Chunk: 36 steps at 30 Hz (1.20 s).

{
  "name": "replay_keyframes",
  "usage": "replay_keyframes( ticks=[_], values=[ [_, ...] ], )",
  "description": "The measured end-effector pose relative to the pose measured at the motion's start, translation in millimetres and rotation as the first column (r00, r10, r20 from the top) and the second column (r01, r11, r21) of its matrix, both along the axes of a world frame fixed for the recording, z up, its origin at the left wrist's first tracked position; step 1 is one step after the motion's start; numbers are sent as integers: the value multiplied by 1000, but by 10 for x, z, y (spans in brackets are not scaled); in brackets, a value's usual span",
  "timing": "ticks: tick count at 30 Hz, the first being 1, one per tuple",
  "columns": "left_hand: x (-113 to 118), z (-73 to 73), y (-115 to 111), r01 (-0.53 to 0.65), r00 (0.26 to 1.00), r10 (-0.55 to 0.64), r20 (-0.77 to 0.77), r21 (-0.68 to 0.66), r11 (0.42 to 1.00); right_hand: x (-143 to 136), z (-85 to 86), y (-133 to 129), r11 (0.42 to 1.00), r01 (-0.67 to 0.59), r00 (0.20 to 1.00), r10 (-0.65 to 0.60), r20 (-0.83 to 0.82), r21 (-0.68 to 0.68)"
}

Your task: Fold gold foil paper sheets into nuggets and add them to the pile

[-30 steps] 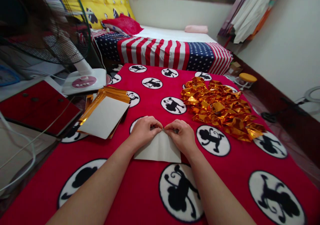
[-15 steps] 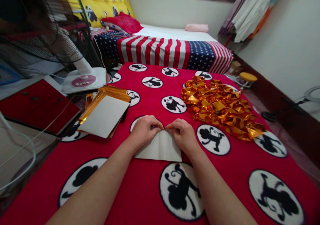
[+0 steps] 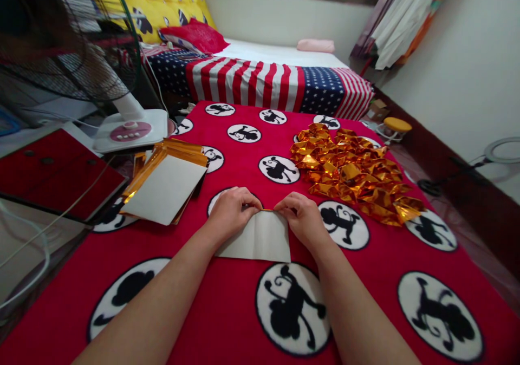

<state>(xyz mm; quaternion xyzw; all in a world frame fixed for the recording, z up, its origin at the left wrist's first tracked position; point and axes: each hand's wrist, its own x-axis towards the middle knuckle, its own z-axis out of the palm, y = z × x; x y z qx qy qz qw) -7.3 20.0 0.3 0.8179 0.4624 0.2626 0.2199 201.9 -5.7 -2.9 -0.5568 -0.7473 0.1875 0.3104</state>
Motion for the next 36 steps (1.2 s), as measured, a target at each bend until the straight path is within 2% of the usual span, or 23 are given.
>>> replay_keyframes(
  ticks=[12,18,23,28,36],
  values=[
    [26,32,-22,-23,999,23,-48,4,1000,-43,-5,-73,997,26,987,-37,156,75],
    [113,55,-46,-45,991,55,-121,80,996,-95,3,-107,992,49,974,-73,216,113],
    [224,47,-59,46,993,-33,-116,110,993,-46,-41,-97,995,51,991,-61,116,90],
    [237,-21,-83,29,999,-23,-48,127,991,91,-78,-71,999,46,998,-45,-43,20],
    [236,-28,-108,32,999,-29,-26,126,992,136,-21,-86,999,45,998,-45,-46,-4]
  ],
)
